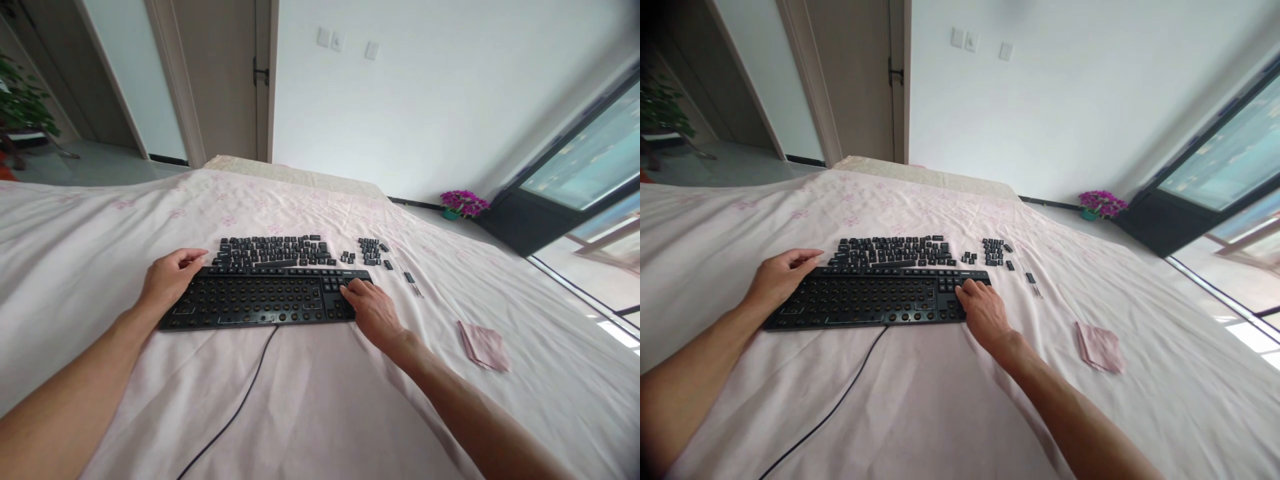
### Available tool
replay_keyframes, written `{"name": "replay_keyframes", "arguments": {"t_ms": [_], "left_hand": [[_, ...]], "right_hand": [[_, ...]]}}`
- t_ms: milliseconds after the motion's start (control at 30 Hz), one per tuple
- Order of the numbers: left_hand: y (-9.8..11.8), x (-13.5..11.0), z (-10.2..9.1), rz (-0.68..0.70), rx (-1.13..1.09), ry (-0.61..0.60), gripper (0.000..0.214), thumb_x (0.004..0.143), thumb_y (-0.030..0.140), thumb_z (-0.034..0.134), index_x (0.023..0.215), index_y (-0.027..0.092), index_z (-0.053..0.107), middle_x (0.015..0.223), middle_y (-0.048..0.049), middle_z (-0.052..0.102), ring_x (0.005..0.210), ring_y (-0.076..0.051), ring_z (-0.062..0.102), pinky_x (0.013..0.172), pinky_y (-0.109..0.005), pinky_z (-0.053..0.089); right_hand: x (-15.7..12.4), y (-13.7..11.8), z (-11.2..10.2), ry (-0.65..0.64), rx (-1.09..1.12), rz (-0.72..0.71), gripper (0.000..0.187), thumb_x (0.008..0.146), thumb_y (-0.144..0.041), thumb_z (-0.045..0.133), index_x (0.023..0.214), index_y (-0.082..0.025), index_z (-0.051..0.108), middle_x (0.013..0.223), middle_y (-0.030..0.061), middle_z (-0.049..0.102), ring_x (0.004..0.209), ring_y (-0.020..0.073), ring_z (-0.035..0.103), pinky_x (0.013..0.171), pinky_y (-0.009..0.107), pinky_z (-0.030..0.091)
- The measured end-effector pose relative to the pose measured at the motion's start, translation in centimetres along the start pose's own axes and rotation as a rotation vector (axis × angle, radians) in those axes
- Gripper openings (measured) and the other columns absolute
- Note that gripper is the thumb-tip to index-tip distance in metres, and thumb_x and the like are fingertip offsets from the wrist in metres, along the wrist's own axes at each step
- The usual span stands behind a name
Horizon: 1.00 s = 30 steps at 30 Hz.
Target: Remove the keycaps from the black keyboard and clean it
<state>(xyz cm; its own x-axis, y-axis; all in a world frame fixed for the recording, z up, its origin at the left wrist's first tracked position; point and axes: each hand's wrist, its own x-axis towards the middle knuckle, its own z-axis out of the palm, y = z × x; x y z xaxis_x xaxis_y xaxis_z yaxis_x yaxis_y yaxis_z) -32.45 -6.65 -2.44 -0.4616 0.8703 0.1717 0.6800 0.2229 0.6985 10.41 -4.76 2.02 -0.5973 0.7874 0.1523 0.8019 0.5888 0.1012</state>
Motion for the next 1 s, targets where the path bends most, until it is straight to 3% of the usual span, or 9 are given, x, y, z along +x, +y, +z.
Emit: {"name": "replay_keyframes", "arguments": {"t_ms": [100,167,233,300,400,533,700,1000], "left_hand": [[0.3,0.0,-0.1,-0.003,0.0,0.005,0.039,0.081,0.047,0.057,0.11,0.024,0.071,0.094,-0.0014,0.073,0.087,-0.019,0.065,0.079,-0.028,0.045],[0.4,0.0,-0.1,-0.005,0.012,0.008,0.039,0.081,0.047,0.056,0.109,0.024,0.071,0.097,-0.0014,0.073,0.089,-0.02,0.065,0.081,-0.029,0.046],[0.4,0.0,-0.1,-0.005,0.019,0.014,0.038,0.082,0.048,0.055,0.108,0.026,0.071,0.1,-0.0011,0.073,0.091,-0.021,0.065,0.083,-0.03,0.046],[0.2,0.1,0.0,-0.008,0.018,0.019,0.038,0.082,0.048,0.054,0.107,0.027,0.071,0.103,-0.001,0.073,0.093,-0.022,0.065,0.085,-0.031,0.046],[-0.1,0.2,0.1,-0.016,0.01,0.023,0.038,0.082,0.051,0.052,0.107,0.029,0.072,0.103,-0.001,0.073,0.095,-0.023,0.066,0.087,-0.031,0.047],[-0.4,0.4,0.3,-0.009,-0.044,0.017,0.04,0.084,0.052,0.048,0.109,0.029,0.07,0.104,-0.0016,0.074,0.096,-0.023,0.067,0.087,-0.031,0.047],[0.2,0.0,0.1,0.01,-0.107,0.053,0.042,0.085,0.051,0.047,0.11,0.026,0.069,0.096,-0.0035,0.075,0.095,-0.023,0.068,0.087,-0.03,0.048],[1.0,-0.8,-0.1,-0.016,-0.05,0.115,0.036,0.083,0.053,0.048,0.099,0.026,0.066,0.084,-0.0034,0.074,0.084,-0.023,0.069,0.079,-0.028,0.048]], "right_hand": [[0.1,1.9,0.0,0.07,0.265,0.036,0.049,0.081,-0.001,0.042,0.113,-0.026,0.069,0.102,0.0043,0.065,0.088,0.017,0.06,0.073,0.028,0.046],[0.2,3.7,0.4,0.213,0.468,0.14,0.049,0.079,-0.003,0.04,0.11,-0.025,0.071,0.104,0.0036,0.066,0.086,0.015,0.062,0.076,0.028,0.049],[0.3,5.4,1.0,0.358,0.561,0.282,0.044,0.08,-0.007,0.04,0.107,-0.022,0.072,0.103,0.0048,0.067,0.086,0.0158,0.064,0.081,0.031,0.051],[0.3,6.4,1.8,0.418,0.557,0.376,0.04,0.082,-0.012,0.042,0.106,-0.02,0.072,0.105,0.0065,0.068,0.092,0.0184,0.064,0.087,0.036,0.05],[0.2,6.7,2.7,0.412,0.516,0.427,0.037,0.085,-0.02,0.043,0.109,-0.02,0.072,0.112,0.0091,0.067,0.102,0.0212,0.063,0.092,0.039,0.048],[0.0,6.4,3.3,0.34,0.525,0.479,0.039,0.088,-0.028,0.045,0.121,-0.019,0.064,0.118,0.0111,0.063,0.091,0.0197,0.065,0.084,0.038,0.052],[-0.1,6.3,4.0,0.273,0.475,0.416,0.039,0.09,-0.028,0.045,0.124,-0.018,0.061,0.118,0.0124,0.063,0.093,0.0215,0.064,0.087,0.04,0.051],[-0.9,5.5,3.2,0.196,0.326,0.403,0.045,0.091,-0.033,0.041,0.132,-0.018,0.053,0.117,0.0128,0.061,0.098,0.0249,0.063,0.087,0.04,0.05]]}}
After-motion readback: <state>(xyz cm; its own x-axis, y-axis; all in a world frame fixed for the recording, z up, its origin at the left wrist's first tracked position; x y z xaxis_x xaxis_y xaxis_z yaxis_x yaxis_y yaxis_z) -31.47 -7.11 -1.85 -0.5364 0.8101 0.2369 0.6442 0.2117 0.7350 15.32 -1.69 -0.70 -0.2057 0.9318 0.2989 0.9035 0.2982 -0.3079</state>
